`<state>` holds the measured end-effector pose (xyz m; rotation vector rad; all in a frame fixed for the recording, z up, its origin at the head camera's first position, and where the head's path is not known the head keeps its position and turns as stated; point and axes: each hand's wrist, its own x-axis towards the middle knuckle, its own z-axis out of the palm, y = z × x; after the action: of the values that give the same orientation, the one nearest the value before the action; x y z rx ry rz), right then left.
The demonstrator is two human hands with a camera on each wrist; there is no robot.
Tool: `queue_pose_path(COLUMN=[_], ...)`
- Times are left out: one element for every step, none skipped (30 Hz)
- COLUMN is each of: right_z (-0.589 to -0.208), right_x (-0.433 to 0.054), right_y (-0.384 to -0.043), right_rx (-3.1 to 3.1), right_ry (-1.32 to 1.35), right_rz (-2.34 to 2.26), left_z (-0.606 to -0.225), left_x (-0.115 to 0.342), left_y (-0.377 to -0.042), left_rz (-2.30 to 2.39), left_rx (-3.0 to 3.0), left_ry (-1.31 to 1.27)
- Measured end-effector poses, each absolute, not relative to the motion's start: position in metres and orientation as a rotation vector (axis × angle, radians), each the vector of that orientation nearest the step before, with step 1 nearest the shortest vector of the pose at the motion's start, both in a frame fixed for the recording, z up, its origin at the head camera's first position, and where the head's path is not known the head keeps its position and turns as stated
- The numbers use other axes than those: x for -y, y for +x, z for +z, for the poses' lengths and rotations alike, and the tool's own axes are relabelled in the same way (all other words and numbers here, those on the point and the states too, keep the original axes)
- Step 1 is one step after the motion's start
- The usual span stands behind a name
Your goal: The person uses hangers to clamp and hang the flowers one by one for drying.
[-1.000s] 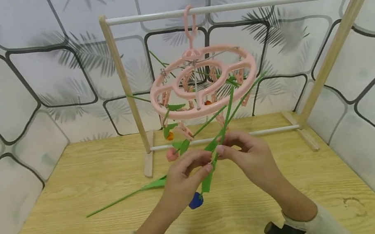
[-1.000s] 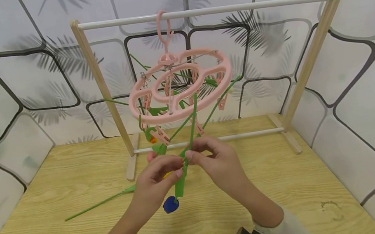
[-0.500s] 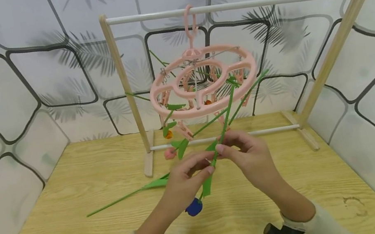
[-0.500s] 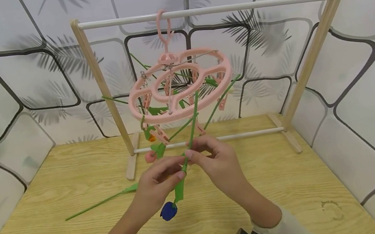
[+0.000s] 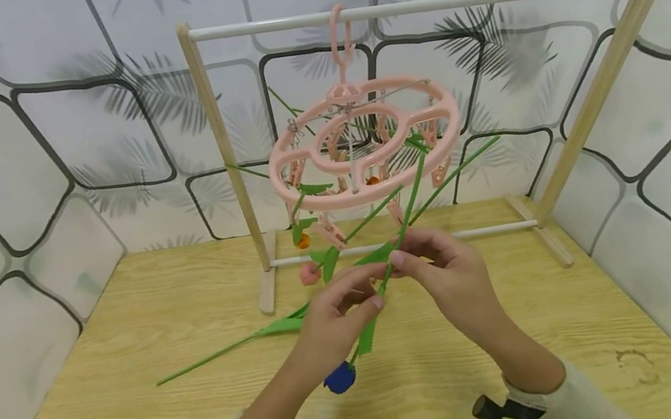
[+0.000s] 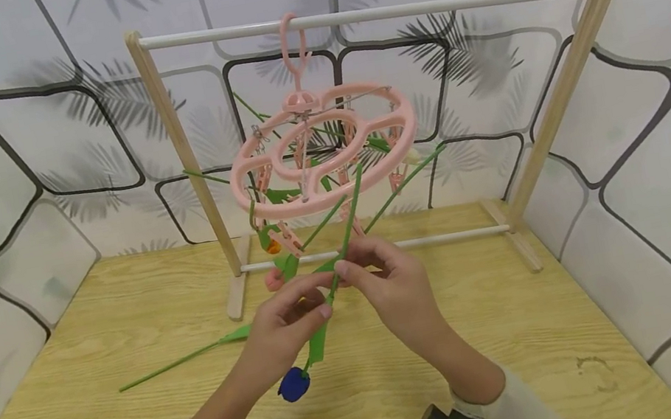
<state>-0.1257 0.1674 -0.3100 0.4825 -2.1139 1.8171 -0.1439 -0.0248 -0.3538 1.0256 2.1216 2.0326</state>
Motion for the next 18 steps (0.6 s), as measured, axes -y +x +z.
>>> queue_pose_path(right_z=[-0.31, -0.31, -0.31, -0.311, -0.311, -0.311, -0.311, -0.311, -0.311, -0.311, -0.311, -0.31, -0.308, -0.306, -0.304, -0.301, -0.298, -0.295], right_x=[-0.167, -0.167, -0.167, -0.167, -0.167, -0.167, -0.168, -0.168, -0.168, -0.169, -0.17, -0.17, -0.172, -0.173, -0.175, -0.178, -0.181, -0.185], right_y=[-0.126, -0.126, -0.127, -0.127, -0.127, -0.127, -0.127, -0.127, -0.127, -0.127, -0.127, -0.126, -0.126, -0.126, -0.125, -0.125, -0.125, -0.125], right_rx=[2.11, 2.109, 2.109, 2.111, 2.115, 2.121, 2.127, 2.132, 2.137, 2.142, 2.14, 2.13, 2.105, 2.074, 2.03, 1.975, 1.914, 1.853], right_ry=[0.482, 0.48, 0.479, 0.475, 0.468, 0.463, 0.459, 0.453, 0.446, 0.437, 0.428, 0.425, 0.429, 0.435, 0.446, 0.46, 0.483, 0.507], right_rz=[1.817, 1.818, 1.818, 1.816, 1.812, 1.809, 1.806, 1.808, 1.805, 1.804, 1.805, 1.803, 1.805, 1.806, 1.811, 1.818, 1.823, 1.827], left_z=[-0.354, -0.353, -0.353, -0.353, -0.353, -0.353, -0.354, -0.354, -0.354, -0.354, -0.354, -0.354, -0.354, -0.354, -0.353, -0.353, -0.353, -0.353], left_x=[0.025, 0.024, 0.024, 0.024, 0.024, 0.024, 0.023, 0.023, 0.023, 0.023, 0.023, 0.023, 0.024, 0.024, 0.024, 0.024, 0.024, 0.024], left_y=[-0.144, -0.144, -0.144, -0.144, -0.144, -0.145, -0.145, -0.145, -0.146, -0.146, -0.146, -0.146, -0.146, -0.146, -0.146, -0.146, -0.146, -0.146], left_rz=[2.035, 2.039, 2.042, 2.043, 2.049, 2.056, 2.064, 2.073, 2.083, 2.091, 2.097, 2.101, 2.105, 2.104, 2.103, 2.099, 2.098, 2.095], left_rx=[-2.121, -2.122, -2.126, -2.129, -2.129, -2.127, -2.122, -2.113, -2.1, -2.087, -2.076, -2.065, -2.055, -2.047, -2.037, -2.031, -2.021, -2.012], left_ry=[1.016, 1.009, 1.005, 1.004, 1.006, 1.01, 1.013, 1.016, 1.014, 1.006, 0.999, 0.991, 0.977, 0.963, 0.946, 0.933, 0.923, 0.911])
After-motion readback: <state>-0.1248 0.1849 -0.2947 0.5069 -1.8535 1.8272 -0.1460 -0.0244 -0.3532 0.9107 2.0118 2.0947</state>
